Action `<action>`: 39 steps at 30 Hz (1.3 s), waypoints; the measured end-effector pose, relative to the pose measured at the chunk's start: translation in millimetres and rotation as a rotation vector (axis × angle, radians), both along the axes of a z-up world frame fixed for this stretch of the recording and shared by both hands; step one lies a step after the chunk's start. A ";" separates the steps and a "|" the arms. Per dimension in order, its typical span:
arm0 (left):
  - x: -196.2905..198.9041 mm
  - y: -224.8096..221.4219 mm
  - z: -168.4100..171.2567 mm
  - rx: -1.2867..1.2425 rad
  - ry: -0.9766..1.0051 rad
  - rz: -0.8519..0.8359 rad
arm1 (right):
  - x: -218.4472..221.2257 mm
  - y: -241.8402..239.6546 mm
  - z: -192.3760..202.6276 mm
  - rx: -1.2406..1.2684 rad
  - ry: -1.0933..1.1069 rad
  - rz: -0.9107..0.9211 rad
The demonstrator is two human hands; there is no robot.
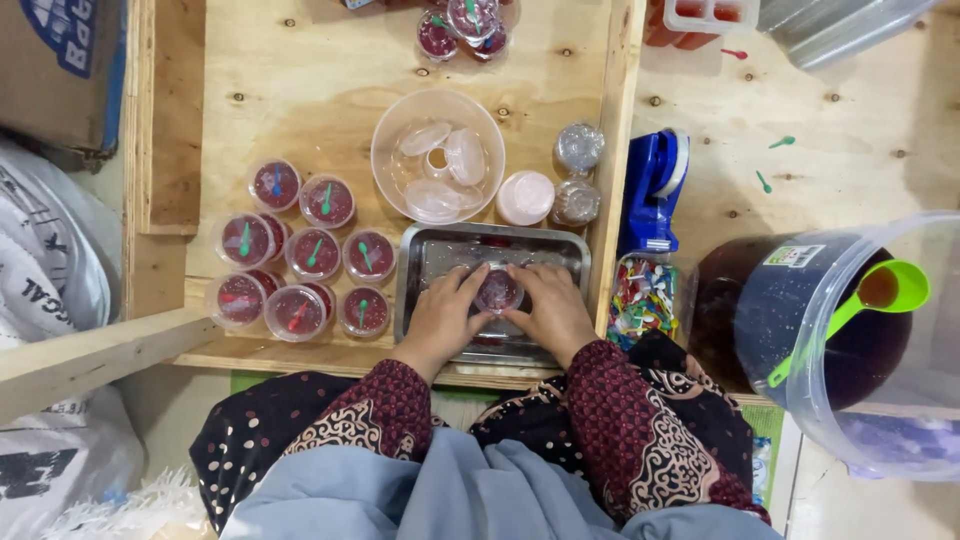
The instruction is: The person fills small plastic cups with a dark liquid using a ladle, places lids on the cups, and then places small colored objects into the cups.
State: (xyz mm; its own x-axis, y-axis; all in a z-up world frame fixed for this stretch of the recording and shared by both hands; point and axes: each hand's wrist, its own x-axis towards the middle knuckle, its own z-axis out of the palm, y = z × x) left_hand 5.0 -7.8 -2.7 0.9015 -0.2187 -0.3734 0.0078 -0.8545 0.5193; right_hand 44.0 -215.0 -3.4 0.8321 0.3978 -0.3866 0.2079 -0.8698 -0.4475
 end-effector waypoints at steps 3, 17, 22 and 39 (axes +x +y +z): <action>0.5 0.2 -0.1 0.019 -0.010 -0.001 | -0.2 0.2 -4.4 -0.024 -0.025 -0.002; 1.1 6.1 -2.3 -0.028 0.044 0.019 | 6.7 -9.5 5.0 0.039 -0.020 0.055; 2.3 7.4 -2.1 -0.049 0.056 0.018 | 10.4 -12.5 0.1 0.115 0.007 0.045; -10.3 13.6 -78.8 -0.600 0.220 0.327 | 9.6 -14.3 -7.9 0.219 0.174 -0.026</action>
